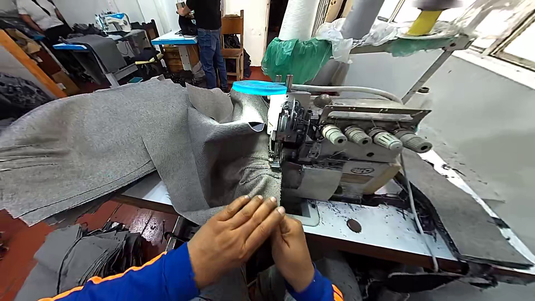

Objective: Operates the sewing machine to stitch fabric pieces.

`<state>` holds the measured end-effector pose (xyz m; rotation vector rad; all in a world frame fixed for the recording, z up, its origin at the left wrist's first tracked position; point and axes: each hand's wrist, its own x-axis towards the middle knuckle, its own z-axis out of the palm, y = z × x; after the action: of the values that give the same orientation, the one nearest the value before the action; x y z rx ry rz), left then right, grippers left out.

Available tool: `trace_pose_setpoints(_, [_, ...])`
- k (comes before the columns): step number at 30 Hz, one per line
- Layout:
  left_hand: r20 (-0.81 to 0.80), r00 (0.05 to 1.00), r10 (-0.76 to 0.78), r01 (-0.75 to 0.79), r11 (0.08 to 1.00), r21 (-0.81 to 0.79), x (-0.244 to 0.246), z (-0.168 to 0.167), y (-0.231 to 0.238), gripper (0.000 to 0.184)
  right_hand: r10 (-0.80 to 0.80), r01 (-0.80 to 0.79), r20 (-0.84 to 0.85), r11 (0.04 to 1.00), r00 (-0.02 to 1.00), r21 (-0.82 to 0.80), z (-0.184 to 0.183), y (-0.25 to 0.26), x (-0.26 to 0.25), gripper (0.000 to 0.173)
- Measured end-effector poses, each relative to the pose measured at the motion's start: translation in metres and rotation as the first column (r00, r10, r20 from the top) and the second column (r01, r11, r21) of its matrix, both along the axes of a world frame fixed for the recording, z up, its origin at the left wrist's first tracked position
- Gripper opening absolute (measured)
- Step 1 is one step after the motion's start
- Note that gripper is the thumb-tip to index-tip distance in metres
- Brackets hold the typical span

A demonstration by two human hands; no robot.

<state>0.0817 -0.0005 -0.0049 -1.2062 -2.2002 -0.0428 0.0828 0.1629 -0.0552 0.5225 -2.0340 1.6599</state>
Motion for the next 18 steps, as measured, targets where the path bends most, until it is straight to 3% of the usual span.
trace_pose_setpoints(3, [-0.023,0.999,-0.043,0.043,0.999,-0.027,-0.018,0.003,-0.006,0.037,-0.102,0.103,-0.011,0.995,0.995,0.012,0.004,-0.008,-0.001,0.034])
trace_pose_setpoints(8, [-0.01,0.981,-0.193,0.193,0.981,0.035,-0.052,0.015,-0.011,0.025,-0.105,0.121,0.183,0.99,0.978,-0.077,0.011,-0.014,-0.013,0.04])
trace_pose_setpoints(13, [0.071,0.963,-0.26,0.253,0.963,0.097,-0.081,0.02,-0.01,0.024,0.084,-0.001,0.422,0.981,0.903,-0.194,0.03,-0.015,-0.02,0.047])
trace_pose_setpoints(16, [0.119,0.957,-0.265,0.245,0.957,0.158,-0.086,0.014,-0.01,0.026,0.176,-0.096,0.402,0.973,0.899,-0.211,0.017,-0.024,-0.007,0.048])
trace_pose_setpoints(18, [0.119,0.969,-0.217,0.194,0.965,0.179,-0.078,0.003,-0.015,0.029,0.017,0.013,0.295,0.995,0.955,-0.101,-0.001,-0.02,-0.001,0.049])
